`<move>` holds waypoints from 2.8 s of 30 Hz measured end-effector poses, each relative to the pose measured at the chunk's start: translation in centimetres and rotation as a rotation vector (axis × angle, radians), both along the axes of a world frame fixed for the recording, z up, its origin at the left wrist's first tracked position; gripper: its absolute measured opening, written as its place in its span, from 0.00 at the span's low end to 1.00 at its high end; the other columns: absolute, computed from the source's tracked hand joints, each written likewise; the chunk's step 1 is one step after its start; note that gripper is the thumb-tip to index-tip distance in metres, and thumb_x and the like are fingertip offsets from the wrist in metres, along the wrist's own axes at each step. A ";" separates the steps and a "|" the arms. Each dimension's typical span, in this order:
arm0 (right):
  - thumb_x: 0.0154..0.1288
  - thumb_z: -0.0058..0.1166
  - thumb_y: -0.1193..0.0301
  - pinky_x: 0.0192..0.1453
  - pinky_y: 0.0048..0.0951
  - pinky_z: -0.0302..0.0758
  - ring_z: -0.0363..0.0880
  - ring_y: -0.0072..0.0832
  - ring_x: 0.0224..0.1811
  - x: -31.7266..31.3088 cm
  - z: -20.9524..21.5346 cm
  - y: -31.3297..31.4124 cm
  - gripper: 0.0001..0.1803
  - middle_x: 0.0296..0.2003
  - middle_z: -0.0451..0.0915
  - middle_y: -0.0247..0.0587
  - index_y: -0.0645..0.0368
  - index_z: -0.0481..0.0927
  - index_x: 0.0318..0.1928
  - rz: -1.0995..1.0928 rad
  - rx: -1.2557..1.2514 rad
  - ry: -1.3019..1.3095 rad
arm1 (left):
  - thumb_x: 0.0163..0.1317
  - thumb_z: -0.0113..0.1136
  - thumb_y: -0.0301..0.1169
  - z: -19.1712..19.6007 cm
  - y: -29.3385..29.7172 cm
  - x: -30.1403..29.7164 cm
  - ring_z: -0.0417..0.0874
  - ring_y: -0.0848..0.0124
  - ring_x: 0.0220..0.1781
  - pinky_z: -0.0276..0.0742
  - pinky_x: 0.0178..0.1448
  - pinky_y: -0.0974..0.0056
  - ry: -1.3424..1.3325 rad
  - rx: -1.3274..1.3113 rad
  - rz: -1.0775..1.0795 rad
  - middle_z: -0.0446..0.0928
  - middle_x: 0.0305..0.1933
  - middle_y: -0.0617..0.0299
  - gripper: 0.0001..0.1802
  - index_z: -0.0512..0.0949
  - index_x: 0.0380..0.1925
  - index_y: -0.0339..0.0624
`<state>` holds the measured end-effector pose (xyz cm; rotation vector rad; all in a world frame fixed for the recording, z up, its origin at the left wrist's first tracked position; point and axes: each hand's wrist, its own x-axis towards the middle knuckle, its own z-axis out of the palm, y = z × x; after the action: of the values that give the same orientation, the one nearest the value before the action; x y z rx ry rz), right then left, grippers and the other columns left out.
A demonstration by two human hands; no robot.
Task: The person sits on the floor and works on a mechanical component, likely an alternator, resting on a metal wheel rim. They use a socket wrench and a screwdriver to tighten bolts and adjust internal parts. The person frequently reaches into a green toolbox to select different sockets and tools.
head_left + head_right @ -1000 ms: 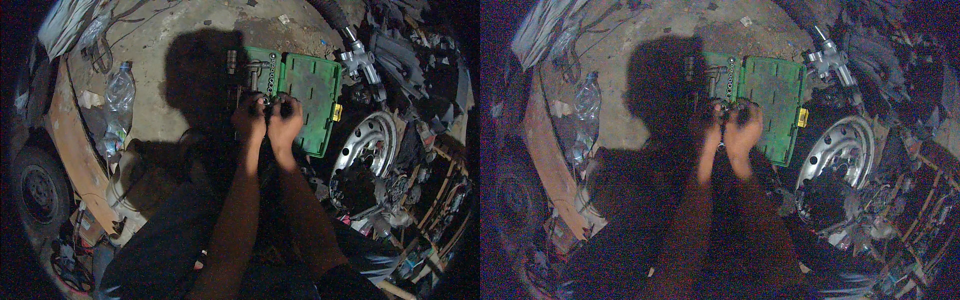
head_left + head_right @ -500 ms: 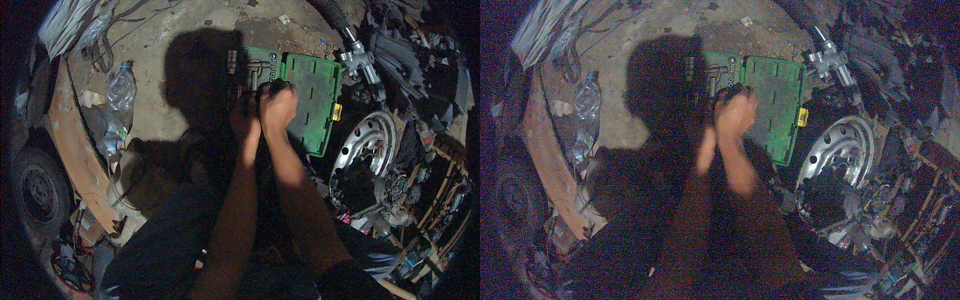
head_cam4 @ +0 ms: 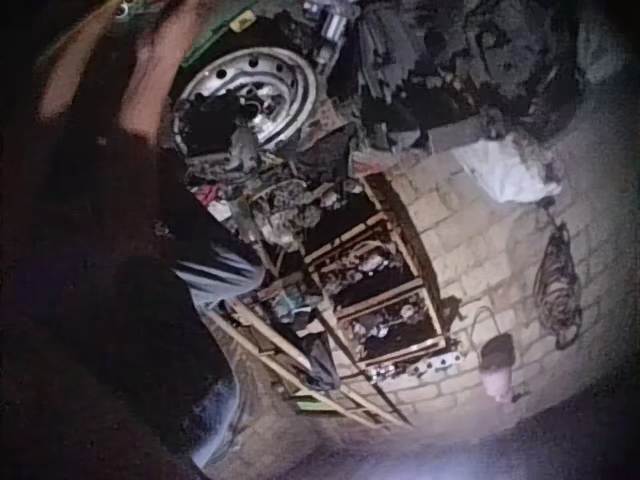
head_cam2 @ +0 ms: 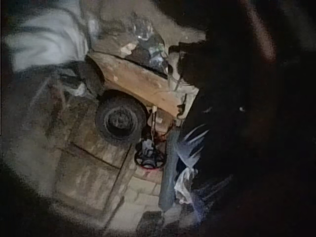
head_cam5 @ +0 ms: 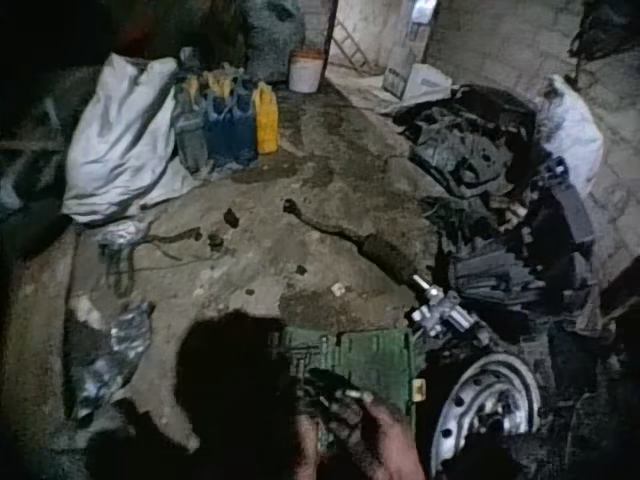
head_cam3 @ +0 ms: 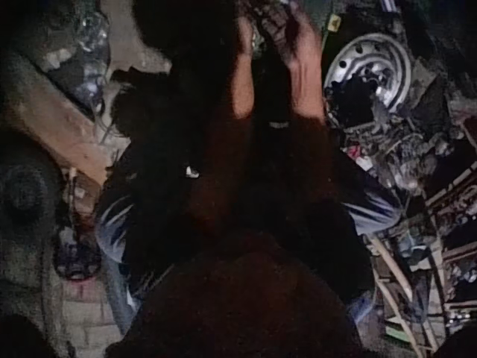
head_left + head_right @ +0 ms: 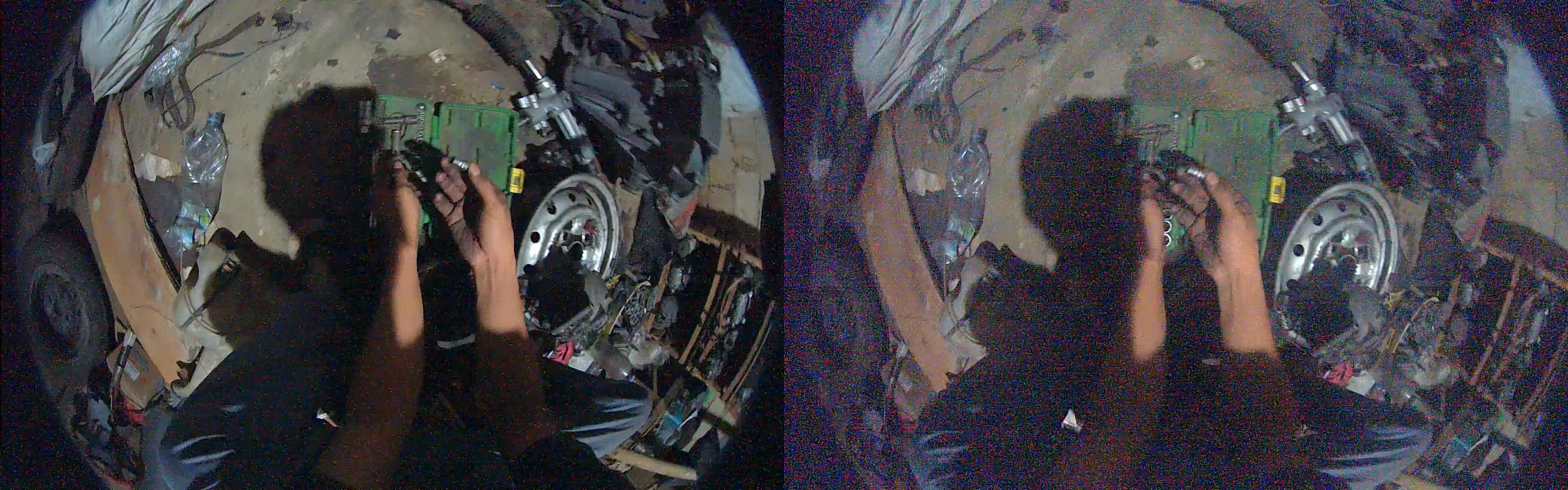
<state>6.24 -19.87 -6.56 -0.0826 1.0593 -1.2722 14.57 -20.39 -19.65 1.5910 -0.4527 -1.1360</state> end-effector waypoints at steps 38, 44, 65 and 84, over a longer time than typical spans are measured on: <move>0.70 0.55 0.74 0.41 0.29 0.83 0.85 0.30 0.36 -20.9 10.7 25.0 0.13 0.37 0.83 0.47 0.73 0.78 0.49 -0.090 -0.151 0.874 | 0.61 0.62 0.41 23.9 13.5 -7.9 0.84 0.48 0.42 0.80 0.46 0.51 -0.907 -0.959 -1.138 0.83 0.39 0.45 0.15 0.83 0.39 0.41; 0.73 0.52 0.75 0.45 0.29 0.83 0.86 0.33 0.37 -21.2 7.1 24.1 0.13 0.39 0.84 0.53 0.75 0.76 0.50 -0.060 -0.109 0.912 | 0.62 0.61 0.39 24.3 12.8 -13.1 0.84 0.47 0.43 0.79 0.49 0.48 -0.694 -0.369 -1.271 0.84 0.39 0.47 0.15 0.84 0.43 0.43; 0.74 0.50 0.69 0.54 0.40 0.82 0.84 0.41 0.47 -21.5 12.0 24.9 0.15 0.49 0.81 0.56 0.67 0.72 0.54 -0.183 -0.134 0.104 | 0.58 0.65 0.34 20.9 10.7 -13.0 0.84 0.47 0.31 0.81 0.37 0.49 -0.668 -0.725 -1.104 0.81 0.26 0.46 0.09 0.81 0.31 0.39; 0.63 0.61 0.82 0.44 0.23 0.82 0.82 0.23 0.40 -18.3 16.6 25.2 0.10 0.38 0.82 0.42 0.70 0.78 0.45 -0.136 -0.281 1.004 | 0.63 0.61 0.41 22.1 10.9 -13.1 0.87 0.49 0.39 0.82 0.43 0.52 -0.534 -0.518 -1.223 0.83 0.33 0.44 0.15 0.84 0.36 0.39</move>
<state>-12.05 5.36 9.99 -0.9549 1.7311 -1.5239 1.43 -9.45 2.41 1.0533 -2.0781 -1.2332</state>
